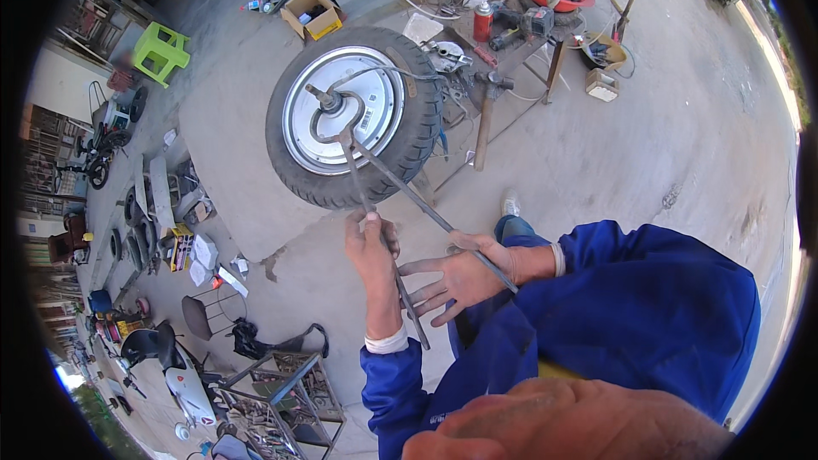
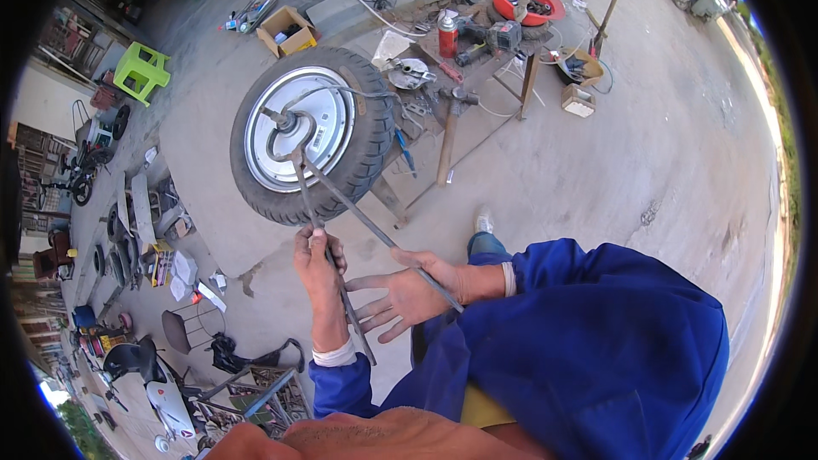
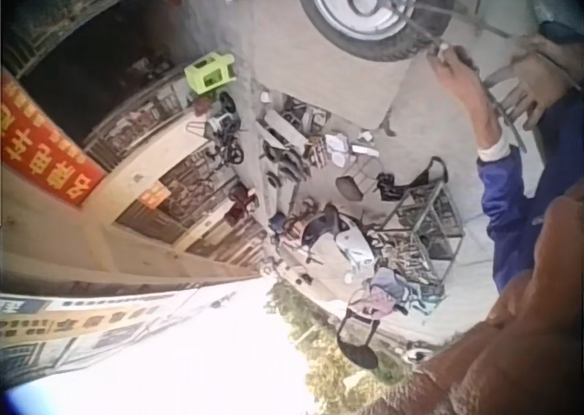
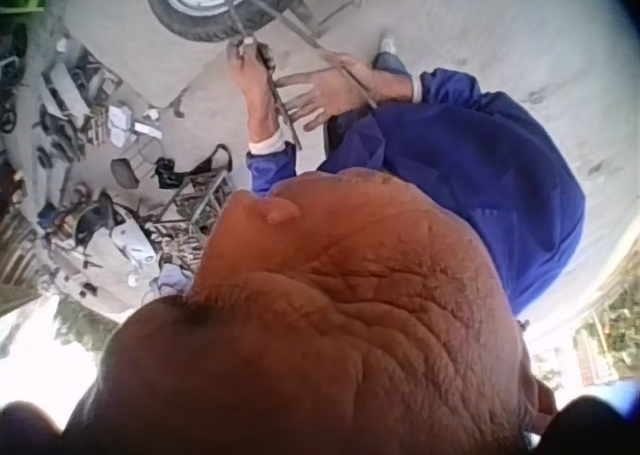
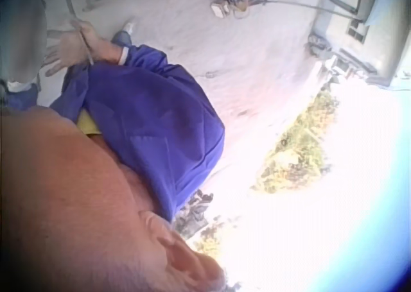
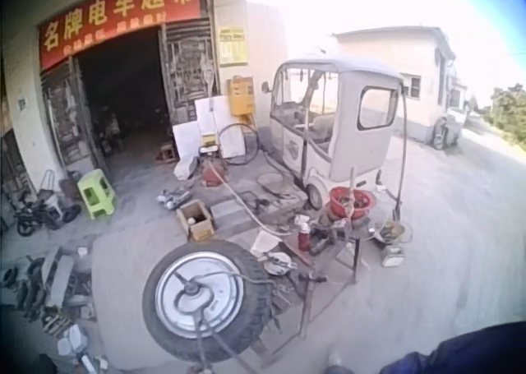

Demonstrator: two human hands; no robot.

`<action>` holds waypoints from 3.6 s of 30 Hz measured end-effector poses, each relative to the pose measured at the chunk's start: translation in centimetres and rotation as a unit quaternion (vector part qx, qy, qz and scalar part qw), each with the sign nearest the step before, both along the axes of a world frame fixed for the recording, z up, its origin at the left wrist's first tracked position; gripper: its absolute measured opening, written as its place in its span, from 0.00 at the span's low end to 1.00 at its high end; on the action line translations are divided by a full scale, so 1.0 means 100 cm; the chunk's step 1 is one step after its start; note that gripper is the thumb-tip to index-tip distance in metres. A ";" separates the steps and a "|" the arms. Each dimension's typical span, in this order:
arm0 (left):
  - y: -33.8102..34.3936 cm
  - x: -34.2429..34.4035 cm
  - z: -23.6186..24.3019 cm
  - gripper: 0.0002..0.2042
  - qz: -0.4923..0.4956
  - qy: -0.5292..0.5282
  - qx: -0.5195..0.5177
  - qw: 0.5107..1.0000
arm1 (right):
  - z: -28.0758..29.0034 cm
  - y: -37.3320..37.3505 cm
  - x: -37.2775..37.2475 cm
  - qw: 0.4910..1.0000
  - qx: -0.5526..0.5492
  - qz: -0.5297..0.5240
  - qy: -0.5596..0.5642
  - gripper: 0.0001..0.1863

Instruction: The person uses a cordless drill to remove bolts from a tire rim, then uses pliers and a wrench to manipulate the rim and tire. The person works on a single tire mounted on a stand in an outdoor workshop.

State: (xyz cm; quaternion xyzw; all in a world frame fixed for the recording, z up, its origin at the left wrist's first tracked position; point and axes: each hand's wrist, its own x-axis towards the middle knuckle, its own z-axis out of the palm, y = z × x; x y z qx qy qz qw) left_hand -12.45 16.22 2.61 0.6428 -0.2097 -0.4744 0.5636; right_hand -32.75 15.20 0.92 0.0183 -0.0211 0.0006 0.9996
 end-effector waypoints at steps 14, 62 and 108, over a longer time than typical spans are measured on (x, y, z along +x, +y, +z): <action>-0.005 0.005 -0.001 0.14 -0.008 0.063 -0.008 0.998 | 0.014 0.001 0.011 0.999 -0.024 0.003 -0.029 0.62; -0.078 0.065 -0.099 0.31 0.177 0.168 -0.095 0.965 | -0.009 0.019 0.028 0.990 -0.053 -0.127 -0.044 0.51; 0.006 0.035 -0.068 0.18 -0.150 0.015 0.043 0.988 | 0.039 -0.082 -0.133 0.750 -0.504 -0.013 0.427 0.35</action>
